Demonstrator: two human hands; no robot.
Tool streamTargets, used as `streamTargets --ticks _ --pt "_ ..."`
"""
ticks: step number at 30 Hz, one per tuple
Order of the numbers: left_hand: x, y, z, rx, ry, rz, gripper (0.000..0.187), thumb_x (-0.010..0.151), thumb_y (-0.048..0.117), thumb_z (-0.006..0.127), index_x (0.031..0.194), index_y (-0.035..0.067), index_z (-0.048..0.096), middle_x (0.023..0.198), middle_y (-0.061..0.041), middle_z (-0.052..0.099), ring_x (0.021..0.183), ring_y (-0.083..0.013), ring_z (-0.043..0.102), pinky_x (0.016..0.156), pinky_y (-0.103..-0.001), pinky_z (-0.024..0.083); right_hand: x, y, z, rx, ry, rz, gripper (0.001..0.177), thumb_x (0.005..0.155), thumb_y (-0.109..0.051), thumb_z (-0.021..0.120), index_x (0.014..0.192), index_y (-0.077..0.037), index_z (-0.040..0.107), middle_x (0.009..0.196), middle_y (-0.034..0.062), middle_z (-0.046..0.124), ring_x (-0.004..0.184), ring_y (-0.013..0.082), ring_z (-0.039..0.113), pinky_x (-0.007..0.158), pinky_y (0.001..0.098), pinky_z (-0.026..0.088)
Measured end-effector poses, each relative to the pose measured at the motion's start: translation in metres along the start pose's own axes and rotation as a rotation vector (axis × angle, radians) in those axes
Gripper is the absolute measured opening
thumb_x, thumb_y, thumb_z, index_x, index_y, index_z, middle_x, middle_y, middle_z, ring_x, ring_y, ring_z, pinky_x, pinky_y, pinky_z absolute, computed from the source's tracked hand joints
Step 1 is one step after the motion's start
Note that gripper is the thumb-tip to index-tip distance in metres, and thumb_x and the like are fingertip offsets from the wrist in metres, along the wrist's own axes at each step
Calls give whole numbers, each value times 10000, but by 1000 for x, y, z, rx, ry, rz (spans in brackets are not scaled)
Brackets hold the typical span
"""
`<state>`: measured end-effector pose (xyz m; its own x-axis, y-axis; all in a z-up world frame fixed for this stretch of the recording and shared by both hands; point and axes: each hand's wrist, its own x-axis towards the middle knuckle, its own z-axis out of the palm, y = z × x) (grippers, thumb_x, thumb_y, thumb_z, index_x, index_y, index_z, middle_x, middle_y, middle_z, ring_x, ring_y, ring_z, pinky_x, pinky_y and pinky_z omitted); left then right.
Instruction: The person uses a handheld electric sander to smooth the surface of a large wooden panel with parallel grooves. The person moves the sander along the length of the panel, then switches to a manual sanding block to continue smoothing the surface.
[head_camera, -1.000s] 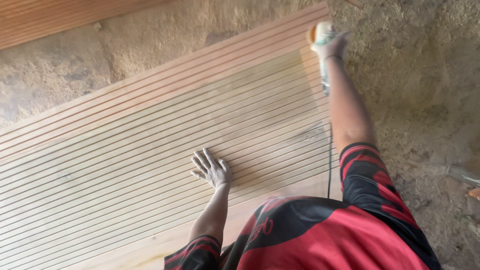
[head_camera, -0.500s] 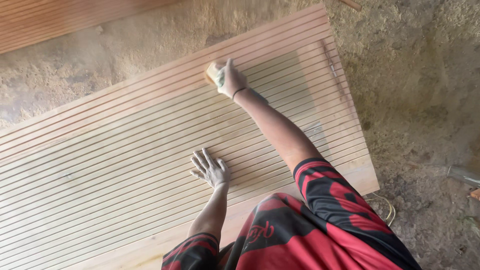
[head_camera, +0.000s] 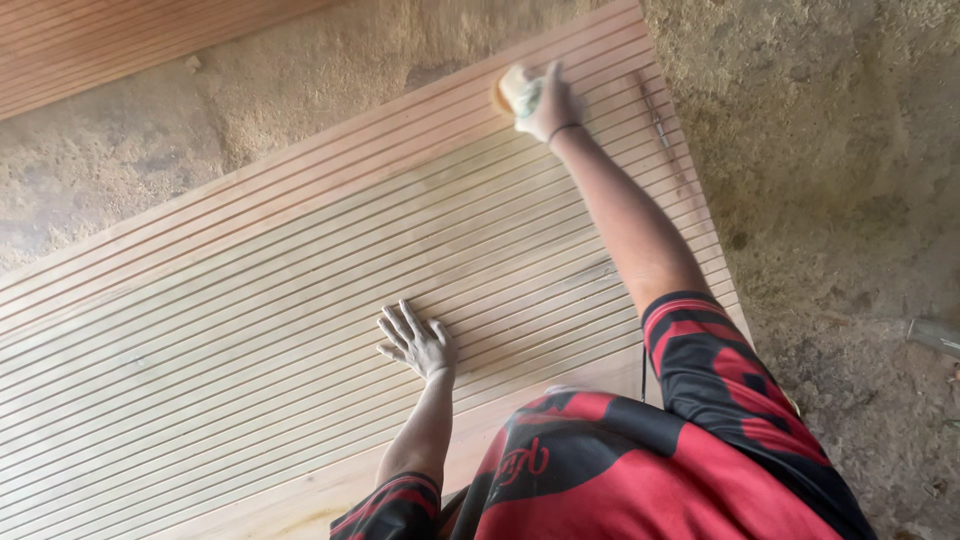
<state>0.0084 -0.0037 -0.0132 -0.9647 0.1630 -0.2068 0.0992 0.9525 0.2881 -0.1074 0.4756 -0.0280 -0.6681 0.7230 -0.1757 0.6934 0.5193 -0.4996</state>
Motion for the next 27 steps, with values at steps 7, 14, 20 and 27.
streamTargets --ticks 7,14,20,27 --pt "1 2 0 22 15 4 787 940 350 508 1654 204 210 1750 -102 47 1608 -330 -4 1225 -641 -64 14 60 -79 114 23 139 1016 630 -292 1005 1362 -20 356 1233 168 670 1107 299 692 954 352 602" --pt "3 4 -5 21 -12 -4 805 931 350 515 1652 195 191 1741 -110 29 1600 -334 -22 1218 -640 -76 18 96 -120 156 15 413 1132 697 -253 960 1508 -14 207 1409 216 535 1192 344 642 955 413 596" --pt "1 7 -8 37 -36 -18 823 922 353 522 1651 203 171 1738 -100 17 1598 -325 -37 1219 -635 -87 43 151 -123 170 95 451 1401 699 -272 996 1594 7 -46 1524 268 374 1252 384 584 1000 439 570" --pt "1 7 -4 21 -48 -15 800 941 360 509 1652 196 182 1742 -113 13 1600 -341 -48 1215 -647 -97 64 142 -102 187 133 488 1320 670 -314 1008 1527 26 63 1438 254 440 1197 350 624 972 397 582"
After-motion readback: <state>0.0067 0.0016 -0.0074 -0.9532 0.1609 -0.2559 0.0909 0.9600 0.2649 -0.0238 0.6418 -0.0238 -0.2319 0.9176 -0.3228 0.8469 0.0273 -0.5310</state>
